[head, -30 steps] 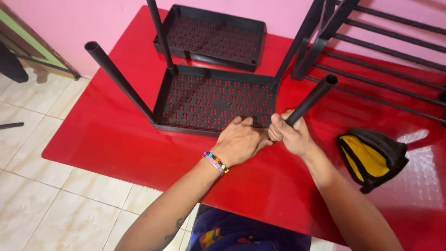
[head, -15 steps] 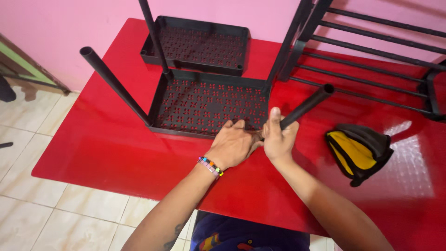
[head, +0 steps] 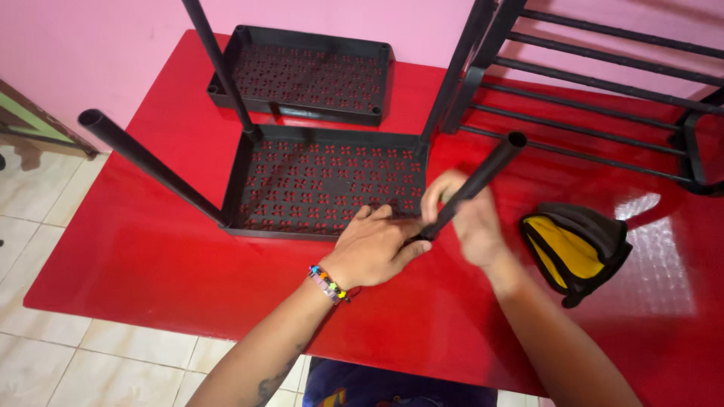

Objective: The person disassembles a black plastic two-tier stand by removing its legs and then disassembles a black metal rack by removing its horizontal bars. The person places the removed parts on the red table.

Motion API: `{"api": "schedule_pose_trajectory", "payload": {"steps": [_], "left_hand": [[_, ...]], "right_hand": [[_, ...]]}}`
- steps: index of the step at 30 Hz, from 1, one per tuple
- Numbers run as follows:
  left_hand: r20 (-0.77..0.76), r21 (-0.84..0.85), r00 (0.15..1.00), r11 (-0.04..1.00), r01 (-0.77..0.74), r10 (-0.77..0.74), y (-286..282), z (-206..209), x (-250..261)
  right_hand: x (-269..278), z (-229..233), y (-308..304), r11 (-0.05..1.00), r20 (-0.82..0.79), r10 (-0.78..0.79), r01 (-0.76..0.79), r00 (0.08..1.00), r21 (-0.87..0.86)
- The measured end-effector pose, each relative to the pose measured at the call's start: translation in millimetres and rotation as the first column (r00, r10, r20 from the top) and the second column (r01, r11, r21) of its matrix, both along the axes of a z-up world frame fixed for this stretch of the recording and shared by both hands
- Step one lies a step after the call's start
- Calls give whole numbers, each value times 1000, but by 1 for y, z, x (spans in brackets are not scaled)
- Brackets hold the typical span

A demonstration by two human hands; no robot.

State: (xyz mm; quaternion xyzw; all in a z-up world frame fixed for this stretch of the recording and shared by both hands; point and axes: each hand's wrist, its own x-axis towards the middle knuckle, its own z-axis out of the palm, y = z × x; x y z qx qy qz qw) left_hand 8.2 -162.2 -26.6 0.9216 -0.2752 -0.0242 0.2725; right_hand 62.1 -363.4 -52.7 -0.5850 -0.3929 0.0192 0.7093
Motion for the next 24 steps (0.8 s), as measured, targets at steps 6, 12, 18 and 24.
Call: {"api": "schedule_pose_trajectory", "payload": {"steps": [6,12,18,24], "left_hand": [[147,-236,989,970,59,-25,-14,4,3],[2,-591,974,786,182,-225,-26,-8,25],[182,-691,952,657,302,-247,-35,-27,32],[-131,-818,930,568,94,-342,-41,-39,37]], "right_hand": [[27,-12,-2,985,-362,-52,108,931,135],[38,-37,-6,697,472,-287,520,834,-494],[31,-38,-3,640,643,-256,625,721,-447],[30,-37,-5,654,552,-231,548,801,-522]]}}
